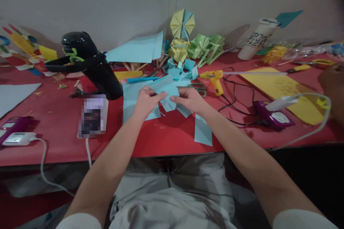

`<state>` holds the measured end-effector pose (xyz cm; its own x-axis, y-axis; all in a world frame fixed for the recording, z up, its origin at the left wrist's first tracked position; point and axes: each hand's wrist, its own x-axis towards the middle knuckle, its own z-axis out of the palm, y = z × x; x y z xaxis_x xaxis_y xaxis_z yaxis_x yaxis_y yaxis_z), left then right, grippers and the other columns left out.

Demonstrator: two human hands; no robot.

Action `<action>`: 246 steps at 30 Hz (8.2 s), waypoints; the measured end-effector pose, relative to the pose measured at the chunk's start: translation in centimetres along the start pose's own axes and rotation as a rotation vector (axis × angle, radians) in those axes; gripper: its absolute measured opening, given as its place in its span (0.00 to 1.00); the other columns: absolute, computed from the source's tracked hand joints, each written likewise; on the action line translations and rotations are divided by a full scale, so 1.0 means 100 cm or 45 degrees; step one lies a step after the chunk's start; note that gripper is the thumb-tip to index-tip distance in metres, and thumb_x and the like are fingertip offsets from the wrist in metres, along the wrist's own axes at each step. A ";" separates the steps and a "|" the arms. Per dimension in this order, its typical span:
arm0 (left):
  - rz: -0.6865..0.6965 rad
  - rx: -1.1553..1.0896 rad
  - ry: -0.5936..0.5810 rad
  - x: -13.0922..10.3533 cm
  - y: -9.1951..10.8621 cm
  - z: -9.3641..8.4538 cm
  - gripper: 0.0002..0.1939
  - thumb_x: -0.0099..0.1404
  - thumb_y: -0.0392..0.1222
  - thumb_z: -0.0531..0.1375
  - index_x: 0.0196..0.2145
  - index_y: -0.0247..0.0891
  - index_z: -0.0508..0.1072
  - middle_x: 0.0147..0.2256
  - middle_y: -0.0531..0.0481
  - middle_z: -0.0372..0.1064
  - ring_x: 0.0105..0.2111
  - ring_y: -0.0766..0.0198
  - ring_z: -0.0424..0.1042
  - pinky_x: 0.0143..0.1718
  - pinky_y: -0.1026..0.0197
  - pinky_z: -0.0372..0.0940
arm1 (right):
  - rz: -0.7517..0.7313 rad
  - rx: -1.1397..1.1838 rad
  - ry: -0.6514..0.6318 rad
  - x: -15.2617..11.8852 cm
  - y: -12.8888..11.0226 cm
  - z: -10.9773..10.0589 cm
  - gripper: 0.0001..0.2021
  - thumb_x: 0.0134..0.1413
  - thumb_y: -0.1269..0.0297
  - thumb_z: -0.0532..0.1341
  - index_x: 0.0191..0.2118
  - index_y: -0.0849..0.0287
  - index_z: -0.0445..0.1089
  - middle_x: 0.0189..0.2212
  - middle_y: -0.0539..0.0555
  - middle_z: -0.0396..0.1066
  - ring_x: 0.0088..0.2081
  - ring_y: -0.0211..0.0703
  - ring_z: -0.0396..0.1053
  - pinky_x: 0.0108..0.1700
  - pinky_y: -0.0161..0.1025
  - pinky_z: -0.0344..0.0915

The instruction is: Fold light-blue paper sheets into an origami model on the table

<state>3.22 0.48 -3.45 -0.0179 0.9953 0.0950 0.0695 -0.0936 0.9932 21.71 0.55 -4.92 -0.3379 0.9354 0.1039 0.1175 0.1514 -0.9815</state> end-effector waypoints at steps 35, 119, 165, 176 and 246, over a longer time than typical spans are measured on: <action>0.189 -0.090 -0.266 0.001 0.002 0.002 0.14 0.55 0.41 0.67 0.22 0.38 0.63 0.20 0.52 0.64 0.33 0.57 0.73 0.39 0.56 0.69 | -0.018 -0.118 0.094 0.000 -0.001 0.003 0.22 0.46 0.43 0.65 0.32 0.61 0.73 0.24 0.51 0.69 0.28 0.39 0.63 0.28 0.36 0.59; 0.027 -0.089 -0.124 -0.007 0.016 0.003 0.18 0.41 0.38 0.74 0.23 0.37 0.67 0.22 0.52 0.70 0.31 0.58 0.74 0.30 0.60 0.70 | -0.191 -0.250 0.096 -0.001 -0.005 -0.002 0.20 0.48 0.46 0.64 0.23 0.60 0.65 0.19 0.47 0.57 0.24 0.34 0.54 0.25 0.35 0.48; 0.193 0.023 -0.151 0.002 0.006 -0.010 0.09 0.50 0.39 0.67 0.32 0.35 0.80 0.27 0.47 0.76 0.26 0.62 0.75 0.28 0.62 0.68 | -0.169 -0.010 0.123 -0.002 -0.011 -0.006 0.14 0.52 0.54 0.63 0.34 0.61 0.74 0.26 0.53 0.75 0.22 0.34 0.68 0.25 0.34 0.64; 0.040 -0.106 -0.419 0.000 0.006 -0.014 0.14 0.48 0.33 0.65 0.35 0.37 0.81 0.58 0.42 0.66 0.56 0.50 0.66 0.51 0.53 0.66 | -0.187 -0.042 0.402 0.004 -0.003 -0.005 0.16 0.49 0.50 0.65 0.33 0.60 0.73 0.24 0.50 0.69 0.25 0.35 0.65 0.29 0.35 0.66; -0.059 0.098 -0.663 -0.008 0.005 -0.001 0.25 0.56 0.40 0.63 0.52 0.35 0.70 0.24 0.53 0.66 0.21 0.69 0.62 0.24 0.65 0.55 | -0.069 -0.170 0.049 -0.003 -0.014 0.003 0.15 0.50 0.54 0.62 0.23 0.61 0.66 0.18 0.45 0.54 0.22 0.31 0.49 0.25 0.34 0.47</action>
<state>3.19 -0.34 -3.03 0.4736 0.8806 -0.0144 0.1537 -0.0665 0.9859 21.33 -0.09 -3.64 -0.3110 0.9361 0.1646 0.2239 0.2404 -0.9445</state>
